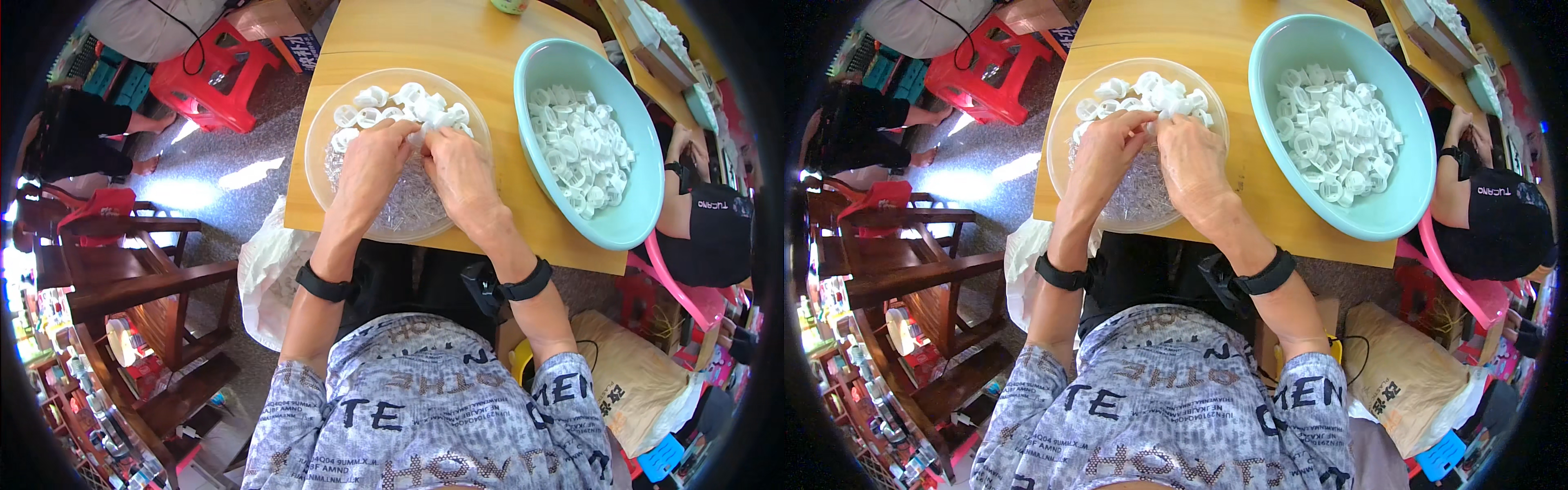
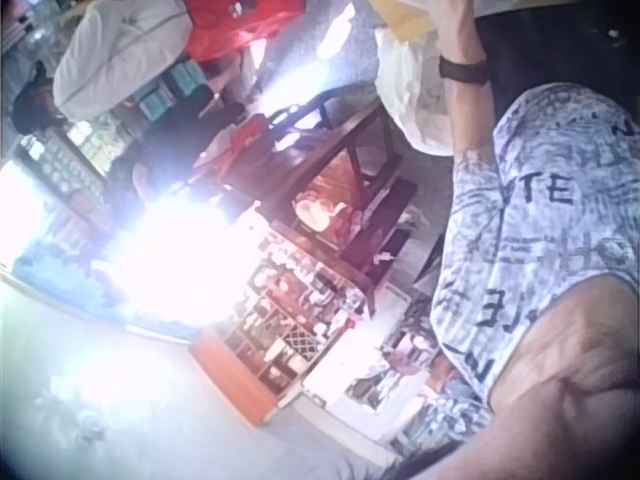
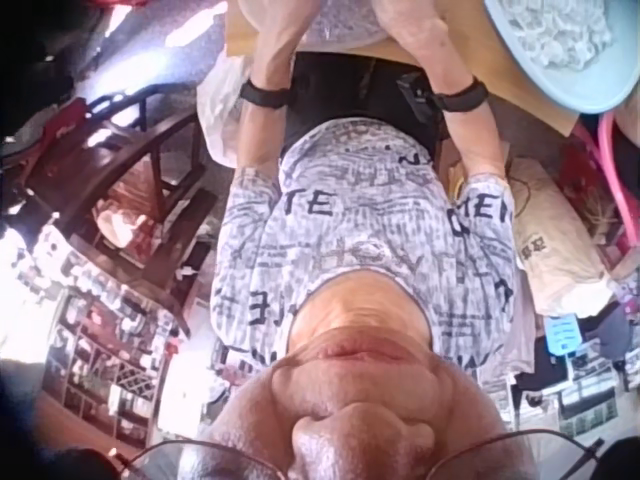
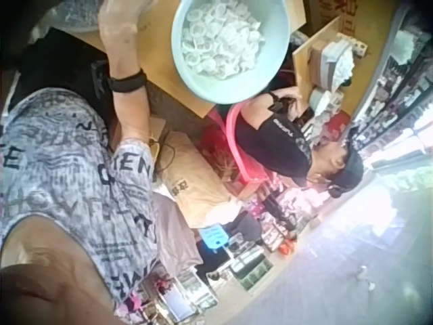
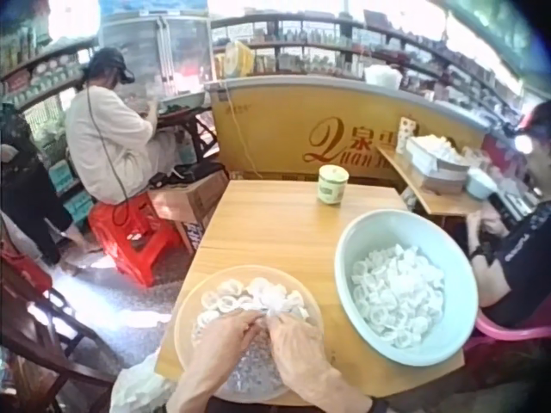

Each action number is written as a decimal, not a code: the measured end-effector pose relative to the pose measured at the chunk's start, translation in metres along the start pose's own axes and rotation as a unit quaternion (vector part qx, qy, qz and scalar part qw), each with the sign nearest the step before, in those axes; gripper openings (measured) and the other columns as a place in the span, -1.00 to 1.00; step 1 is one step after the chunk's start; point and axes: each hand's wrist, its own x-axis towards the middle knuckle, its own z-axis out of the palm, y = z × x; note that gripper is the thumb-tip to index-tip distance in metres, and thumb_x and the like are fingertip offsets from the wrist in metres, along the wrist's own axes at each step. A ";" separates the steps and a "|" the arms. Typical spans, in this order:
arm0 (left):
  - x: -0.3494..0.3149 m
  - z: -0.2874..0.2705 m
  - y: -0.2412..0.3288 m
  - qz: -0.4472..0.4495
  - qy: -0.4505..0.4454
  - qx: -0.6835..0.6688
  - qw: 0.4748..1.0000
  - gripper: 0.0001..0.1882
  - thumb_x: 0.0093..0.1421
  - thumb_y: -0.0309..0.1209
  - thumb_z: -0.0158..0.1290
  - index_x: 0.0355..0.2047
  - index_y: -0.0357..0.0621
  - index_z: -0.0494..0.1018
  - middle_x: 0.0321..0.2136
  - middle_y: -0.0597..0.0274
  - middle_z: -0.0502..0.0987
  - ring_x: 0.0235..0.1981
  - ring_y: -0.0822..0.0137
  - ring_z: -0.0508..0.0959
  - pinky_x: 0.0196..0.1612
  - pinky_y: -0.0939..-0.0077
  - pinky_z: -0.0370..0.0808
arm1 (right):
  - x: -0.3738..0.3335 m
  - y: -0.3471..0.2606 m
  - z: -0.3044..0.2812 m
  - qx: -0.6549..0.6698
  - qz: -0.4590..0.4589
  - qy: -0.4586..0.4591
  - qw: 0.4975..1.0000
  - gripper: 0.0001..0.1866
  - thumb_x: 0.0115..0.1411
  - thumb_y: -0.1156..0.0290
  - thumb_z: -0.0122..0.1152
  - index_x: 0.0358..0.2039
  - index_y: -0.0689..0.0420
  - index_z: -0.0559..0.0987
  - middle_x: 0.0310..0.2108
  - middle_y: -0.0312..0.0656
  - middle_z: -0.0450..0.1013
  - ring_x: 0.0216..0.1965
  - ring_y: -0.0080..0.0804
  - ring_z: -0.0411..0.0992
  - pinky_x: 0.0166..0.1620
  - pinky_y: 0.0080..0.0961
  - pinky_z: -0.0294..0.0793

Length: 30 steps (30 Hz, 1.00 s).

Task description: Assembling small white plastic components by hand.

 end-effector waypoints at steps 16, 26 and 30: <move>0.006 -0.002 -0.001 0.000 -0.007 0.024 1.000 -0.69 -0.03 -0.43 0.19 -0.22 -0.15 0.53 -0.46 0.07 0.49 -0.39 0.13 0.53 -0.30 0.34 0.43 | -0.012 0.004 -0.020 0.110 0.037 0.018 0.993 -0.94 0.04 0.55 0.18 -0.50 0.22 0.47 -0.48 -0.05 0.50 -0.40 -0.05 0.49 -0.30 -0.23 0.48; -0.033 -0.015 0.007 -0.073 0.062 -0.252 0.963 -0.77 -0.02 -0.51 0.24 -0.34 -0.25 0.47 -0.29 0.23 0.52 -0.37 0.42 0.53 -0.27 0.54 0.50 | -0.031 0.002 -0.039 0.487 0.123 0.027 0.864 -0.94 0.13 0.58 0.21 -0.38 0.26 0.51 -0.51 -0.29 0.49 -0.49 -0.66 0.42 -0.44 -0.68 0.46; -0.044 -0.021 0.017 -0.090 0.026 -0.398 0.913 -0.79 0.04 -0.50 0.23 -0.29 -0.24 0.52 -0.29 0.29 0.48 -0.35 0.53 0.50 -0.27 0.62 0.49 | -0.035 -0.002 -0.043 0.616 0.151 -0.015 0.773 -0.91 0.20 0.54 0.14 -0.27 0.24 0.50 -0.43 -0.28 0.50 -0.44 -0.68 0.42 -0.42 -0.73 0.47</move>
